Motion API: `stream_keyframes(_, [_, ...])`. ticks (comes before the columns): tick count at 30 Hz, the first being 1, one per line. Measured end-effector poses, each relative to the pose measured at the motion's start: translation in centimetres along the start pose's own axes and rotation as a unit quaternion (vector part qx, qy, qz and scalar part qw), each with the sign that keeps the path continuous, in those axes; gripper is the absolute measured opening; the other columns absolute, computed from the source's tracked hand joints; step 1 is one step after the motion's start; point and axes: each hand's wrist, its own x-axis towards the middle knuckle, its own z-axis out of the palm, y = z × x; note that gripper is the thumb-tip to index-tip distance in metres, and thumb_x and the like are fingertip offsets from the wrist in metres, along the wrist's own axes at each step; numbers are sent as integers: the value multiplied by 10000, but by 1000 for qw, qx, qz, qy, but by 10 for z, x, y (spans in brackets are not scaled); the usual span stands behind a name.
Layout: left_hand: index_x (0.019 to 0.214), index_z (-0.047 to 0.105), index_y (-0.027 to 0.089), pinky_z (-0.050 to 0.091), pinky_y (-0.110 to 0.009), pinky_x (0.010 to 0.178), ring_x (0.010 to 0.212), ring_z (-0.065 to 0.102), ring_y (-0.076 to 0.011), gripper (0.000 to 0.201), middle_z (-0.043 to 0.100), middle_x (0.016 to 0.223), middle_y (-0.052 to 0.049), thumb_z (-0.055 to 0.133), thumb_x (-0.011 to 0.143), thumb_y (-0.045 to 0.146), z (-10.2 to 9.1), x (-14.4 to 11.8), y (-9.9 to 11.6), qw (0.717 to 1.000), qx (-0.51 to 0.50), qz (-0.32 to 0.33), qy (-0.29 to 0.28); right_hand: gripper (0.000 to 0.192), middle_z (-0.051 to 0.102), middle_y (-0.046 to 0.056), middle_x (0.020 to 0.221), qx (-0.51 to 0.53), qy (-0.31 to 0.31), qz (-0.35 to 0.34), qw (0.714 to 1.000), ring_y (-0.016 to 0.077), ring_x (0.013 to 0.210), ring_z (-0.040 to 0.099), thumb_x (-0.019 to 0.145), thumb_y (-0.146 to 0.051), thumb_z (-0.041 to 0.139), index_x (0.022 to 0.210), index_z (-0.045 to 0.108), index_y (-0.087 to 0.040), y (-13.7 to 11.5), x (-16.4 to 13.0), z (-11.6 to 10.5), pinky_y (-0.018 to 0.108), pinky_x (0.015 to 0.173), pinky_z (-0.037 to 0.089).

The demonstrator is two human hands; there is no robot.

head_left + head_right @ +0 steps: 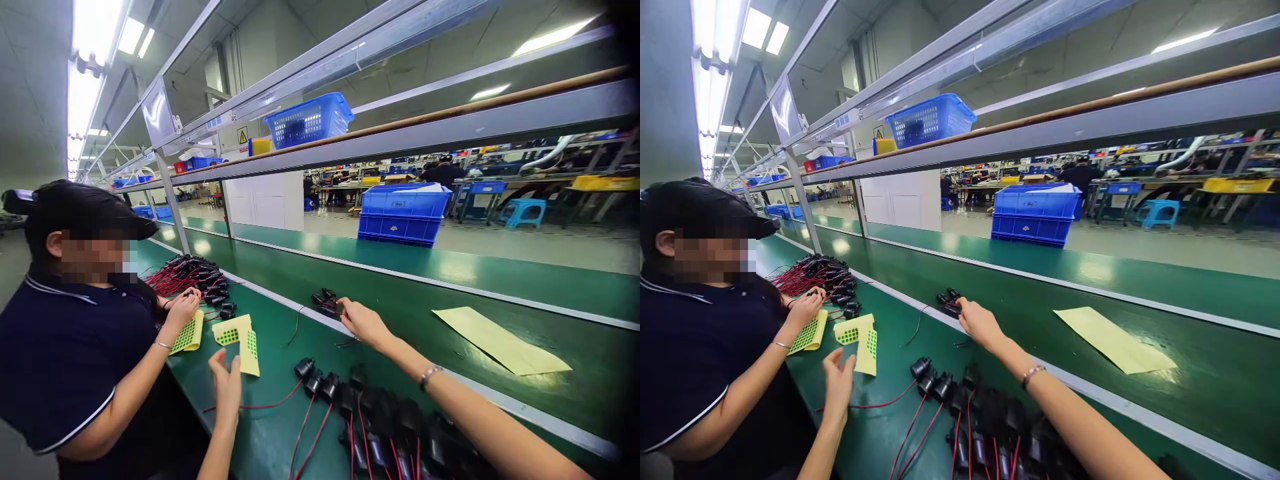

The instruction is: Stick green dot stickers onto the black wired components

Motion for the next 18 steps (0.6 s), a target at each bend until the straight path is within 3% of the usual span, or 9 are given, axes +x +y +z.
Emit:
stream_keyframes(3, [1210,612,188,576,-419,885,1036,643,-219,326,637,1225,-92,611,957,394,-16,-8,2,999,20,46,14,328,688,60,1074,-21,-29,21,999,201,956,676,967,-326,617,1246,595,-155,28,31,21,425,870,583])
stream_keyframes(6, [1231,613,209,568,-437,931,1095,631,-230,321,619,1287,-99,607,962,384,-27,-28,2,996,37,75,18,358,683,83,1120,-20,-48,19,998,215,996,670,958,-360,630,1245,602,-148,34,42,40,448,914,568])
stream_keyframes(9, [1213,625,218,565,-431,940,1101,631,-226,299,624,1288,-97,602,965,384,-28,-45,1,995,52,86,9,366,684,77,1116,10,-48,7,999,218,1002,668,965,-373,614,1255,595,-151,33,47,41,462,931,557])
stream_keyframes(11, [1188,637,216,562,-428,941,1095,635,-223,289,636,1270,-93,603,963,393,-21,-52,1,995,62,83,-9,371,687,63,1084,46,-37,-2,998,214,981,670,977,-376,592,1278,577,-160,31,52,26,464,926,555])
stream_keyframes(14, [1088,686,185,557,-434,932,1065,646,-234,302,688,1174,-99,638,926,435,1,-60,7,993,71,75,-53,402,695,35,953,120,-17,-22,992,192,859,678,997,-352,543,1344,510,-153,19,54,-16,429,864,559])
stream_keyframes(18, [1008,759,186,499,-430,1021,1151,617,-295,410,723,1153,-126,690,828,548,46,-79,30,975,43,-11,-218,487,726,-3,843,240,17,-48,969,155,685,645,995,-280,449,1445,307,-158,-20,19,-83,322,721,541])
